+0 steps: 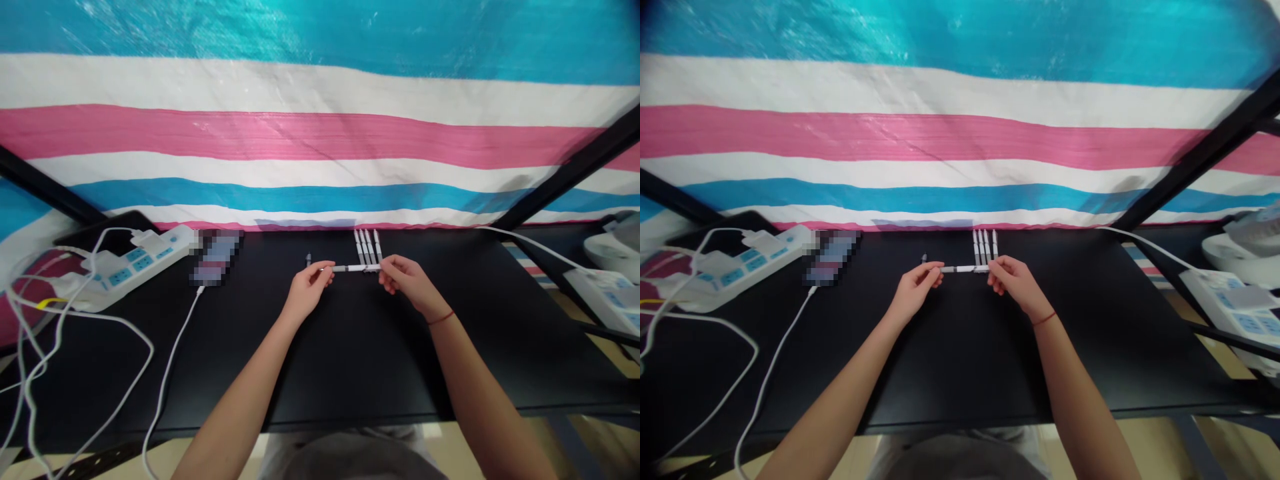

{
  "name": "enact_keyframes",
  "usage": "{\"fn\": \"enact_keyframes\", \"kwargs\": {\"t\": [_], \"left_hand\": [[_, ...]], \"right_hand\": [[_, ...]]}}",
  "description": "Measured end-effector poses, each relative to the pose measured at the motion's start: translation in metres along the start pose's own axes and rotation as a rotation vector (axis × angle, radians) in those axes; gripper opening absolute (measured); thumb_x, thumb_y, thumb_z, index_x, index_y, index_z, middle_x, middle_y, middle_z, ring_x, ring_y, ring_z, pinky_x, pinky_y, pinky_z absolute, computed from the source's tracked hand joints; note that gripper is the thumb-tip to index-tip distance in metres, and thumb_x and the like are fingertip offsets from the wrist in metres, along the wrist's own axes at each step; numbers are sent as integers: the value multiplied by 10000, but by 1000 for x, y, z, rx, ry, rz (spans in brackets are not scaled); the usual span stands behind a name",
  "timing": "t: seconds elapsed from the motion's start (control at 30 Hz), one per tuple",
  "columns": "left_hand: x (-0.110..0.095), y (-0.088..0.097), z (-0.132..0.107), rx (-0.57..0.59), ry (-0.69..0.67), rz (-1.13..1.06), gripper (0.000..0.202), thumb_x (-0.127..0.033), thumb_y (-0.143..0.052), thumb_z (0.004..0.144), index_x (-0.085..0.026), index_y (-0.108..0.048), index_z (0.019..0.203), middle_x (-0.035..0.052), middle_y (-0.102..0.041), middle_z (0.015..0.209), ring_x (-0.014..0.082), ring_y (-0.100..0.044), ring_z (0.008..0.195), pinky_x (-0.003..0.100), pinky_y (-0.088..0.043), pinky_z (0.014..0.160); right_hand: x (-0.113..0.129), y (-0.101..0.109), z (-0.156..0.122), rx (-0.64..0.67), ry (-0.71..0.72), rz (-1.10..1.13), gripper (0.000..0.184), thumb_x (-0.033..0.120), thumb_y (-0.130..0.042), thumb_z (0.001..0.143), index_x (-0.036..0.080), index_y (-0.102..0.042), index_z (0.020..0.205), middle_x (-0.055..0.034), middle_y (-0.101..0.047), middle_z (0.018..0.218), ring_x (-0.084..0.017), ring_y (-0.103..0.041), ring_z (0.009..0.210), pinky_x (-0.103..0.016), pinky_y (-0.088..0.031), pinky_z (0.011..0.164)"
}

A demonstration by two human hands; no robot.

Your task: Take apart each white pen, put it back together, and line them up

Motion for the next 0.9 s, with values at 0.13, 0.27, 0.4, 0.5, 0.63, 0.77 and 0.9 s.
{"fn": "enact_keyframes", "kwargs": {"t": [0.13, 0.27, 0.4, 0.5, 0.63, 0.77, 0.9], "left_hand": [[1, 1, 1, -2, 5, 12, 348, -436, -606, 818, -171, -696, 1025, 43, -676, 803, 140, -618, 729, 271, -505, 722], [1, 5, 2, -38, 3, -4, 354, -449, -608, 811, -174, -688, 1019, 39, -666, 801, 135, -613, 714, 265, -505, 698], [-1, 9, 3, -86, -13, -20, 354, -449, -604, 807, -174, -681, 1017, 42, -658, 818, 133, -612, 699, 266, -511, 679], [-4, 12, 4, -106, -33, -17, 344, -433, -604, 810, -178, -673, 1029, 45, -659, 846, 131, -613, 705, 263, -514, 681], [-5, 15, 4, -121, -41, -2, 352, -441, -609, 804, -182, -671, 1034, 43, -663, 859, 135, -621, 712, 262, -514, 681], [-5, 17, 5, -127, -54, 18, 371, -465, -615, 798, -179, -673, 1027, 41, -670, 842, 144, -632, 720, 265, -513, 683], [-3, 18, 6, -113, -53, 28, 371, -461, -621, 796, -181, -667, 1035, 46, -675, 853, 146, -638, 729, 269, -515, 683]], "right_hand": [[3, 5, 0, -41, 68, 57, 232, 373, -676, 791, 203, -596, 926, -1, -615, 713, -110, -542, 570, -231, -437, 497], [7, 11, -1, -90, 110, 92, 187, 309, -679, 784, 211, -591, 917, 18, -589, 676, -113, -547, 590, -236, -453, 533], [8, 18, -1, -151, 119, 138, 158, 299, -673, 789, 212, -598, 898, 10, -582, 693, -129, -566, 655, -235, -466, 544], [9, 24, 0, -200, 130, 159, 164, 321, -682, 783, 216, -599, 877, 11, -568, 708, -131, -572, 668, -231, -470, 535], [10, 32, 0, -273, 129, 142, 219, 352, -700, 756, 225, -597, 902, 14, -567, 714, -127, -572, 636, -234, -475, 519], [7, 41, 0, -342, 110, 163, 301, 363, -735, 716, 219, -616, 951, 9, -590, 716, -124, -571, 619, -232, -478, 511], [6, 47, 0, -370, 103, 173, 275, 356, -752, 707, 192, -658, 907, 2, -594, 681, -111, -560, 606, -219, -476, 516]]}}
Point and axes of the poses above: each hand's wrist, its own z-axis towards the middle knuckle, its own y-axis out of the back of the hand, x = y × z, the point moved 5 cm from there along z, towards the middle knuckle
